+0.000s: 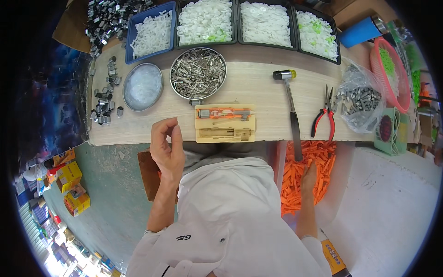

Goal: The person is assembling small white and metal components into orange plastic housings using hands and a small hammer.

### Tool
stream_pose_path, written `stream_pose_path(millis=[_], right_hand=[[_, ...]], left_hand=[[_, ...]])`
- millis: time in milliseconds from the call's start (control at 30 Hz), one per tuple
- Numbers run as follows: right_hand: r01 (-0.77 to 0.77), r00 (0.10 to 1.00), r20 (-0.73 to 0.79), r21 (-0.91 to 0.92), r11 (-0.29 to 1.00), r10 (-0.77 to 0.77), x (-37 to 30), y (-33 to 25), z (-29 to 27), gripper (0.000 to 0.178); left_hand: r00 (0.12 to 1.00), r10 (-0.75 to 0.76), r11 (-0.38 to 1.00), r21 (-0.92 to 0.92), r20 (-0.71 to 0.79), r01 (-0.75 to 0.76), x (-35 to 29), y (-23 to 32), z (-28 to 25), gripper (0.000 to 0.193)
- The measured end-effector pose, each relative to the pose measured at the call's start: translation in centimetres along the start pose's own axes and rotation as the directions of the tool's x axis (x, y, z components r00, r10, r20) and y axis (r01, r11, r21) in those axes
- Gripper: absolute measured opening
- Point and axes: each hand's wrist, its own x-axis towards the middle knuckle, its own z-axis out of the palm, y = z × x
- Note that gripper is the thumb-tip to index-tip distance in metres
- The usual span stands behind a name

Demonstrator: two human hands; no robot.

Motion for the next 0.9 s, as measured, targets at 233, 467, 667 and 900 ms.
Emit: stream_pose_path(millis=[233, 467, 667, 900], right_hand=[[0.315, 0.836, 0.058, -0.865, 0.39, -0.546, -2.8, -7.2, -3.7, 0.043], [0.4, 0.762, 0.375, 0.368, 0.839, -0.528, -16.3, -27.5, 13.5, 0.055], [0.633, 0.509, 0.499, 0.335, 0.697, -0.702, -17.2, -30.1, 22.1, 0.059], [0.87, 0.344, 0.664, 0.041, 0.491, -0.664, -17.6, -29.3, 22.6, 0.042]], left_hand=[[0.987, 0.016, 0.983, -0.181, 0.158, 0.013, -0.1, 2.9, 1.4, 0.018], [0.621, -0.085, 0.785, -0.332, 0.779, 0.524, -2.4, 4.6, 4.7, 0.026], [0.423, -0.101, 0.639, -0.267, 0.9, 0.721, -1.9, 4.0, 3.1, 0.033], [0.75, -0.416, 0.339, -0.678, 0.514, 0.652, -1.8, 3.0, 3.1, 0.03]])
